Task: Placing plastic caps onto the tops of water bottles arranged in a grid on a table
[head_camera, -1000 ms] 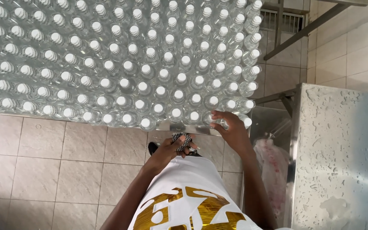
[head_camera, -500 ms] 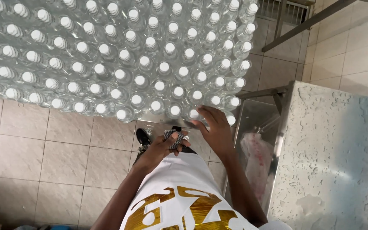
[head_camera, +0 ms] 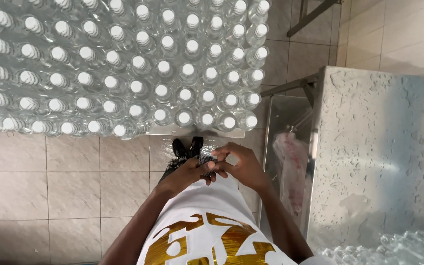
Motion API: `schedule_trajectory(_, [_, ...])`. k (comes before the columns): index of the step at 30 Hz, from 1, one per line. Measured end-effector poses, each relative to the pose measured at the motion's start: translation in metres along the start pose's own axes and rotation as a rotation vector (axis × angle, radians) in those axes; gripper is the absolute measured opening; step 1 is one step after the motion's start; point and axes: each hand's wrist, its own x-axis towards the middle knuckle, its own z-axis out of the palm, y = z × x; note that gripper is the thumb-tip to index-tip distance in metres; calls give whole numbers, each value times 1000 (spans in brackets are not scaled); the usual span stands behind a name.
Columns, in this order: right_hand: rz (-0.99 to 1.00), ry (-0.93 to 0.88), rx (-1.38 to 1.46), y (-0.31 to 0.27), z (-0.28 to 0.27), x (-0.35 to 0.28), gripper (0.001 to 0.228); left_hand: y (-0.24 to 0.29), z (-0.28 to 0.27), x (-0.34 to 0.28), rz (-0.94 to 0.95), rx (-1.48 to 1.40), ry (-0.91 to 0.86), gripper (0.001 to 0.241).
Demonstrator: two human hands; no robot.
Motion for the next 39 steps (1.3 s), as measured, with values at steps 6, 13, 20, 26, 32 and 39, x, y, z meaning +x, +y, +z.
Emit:
schedule_trajectory(6, [41, 124, -25, 3, 0, -7, 30, 1, -3, -6, -11, 0, 14, 45])
schedule_trajectory(13, [-88, 388, -60, 2, -16, 34, 17, -14, -29, -6, 94, -20, 35, 61])
schedule_trajectory(20, [-175, 537, -204, 10, -13, 67, 23, -18, -43, -20, 107, -26, 106, 65])
schedule_trajectory(26, [-179, 567, -298, 10, -4, 64, 27, -22, -53, -28, 107, -65, 135, 64])
schedule_trajectory(32, [-172, 579, -369, 20, -5, 67, 24, -14, -57, -28, 101, -43, 118, 63])
schedule_trajectory(39, [-36, 446, -389, -11, -12, 46, 21, -18, -68, -28, 91, -39, 93, 62])
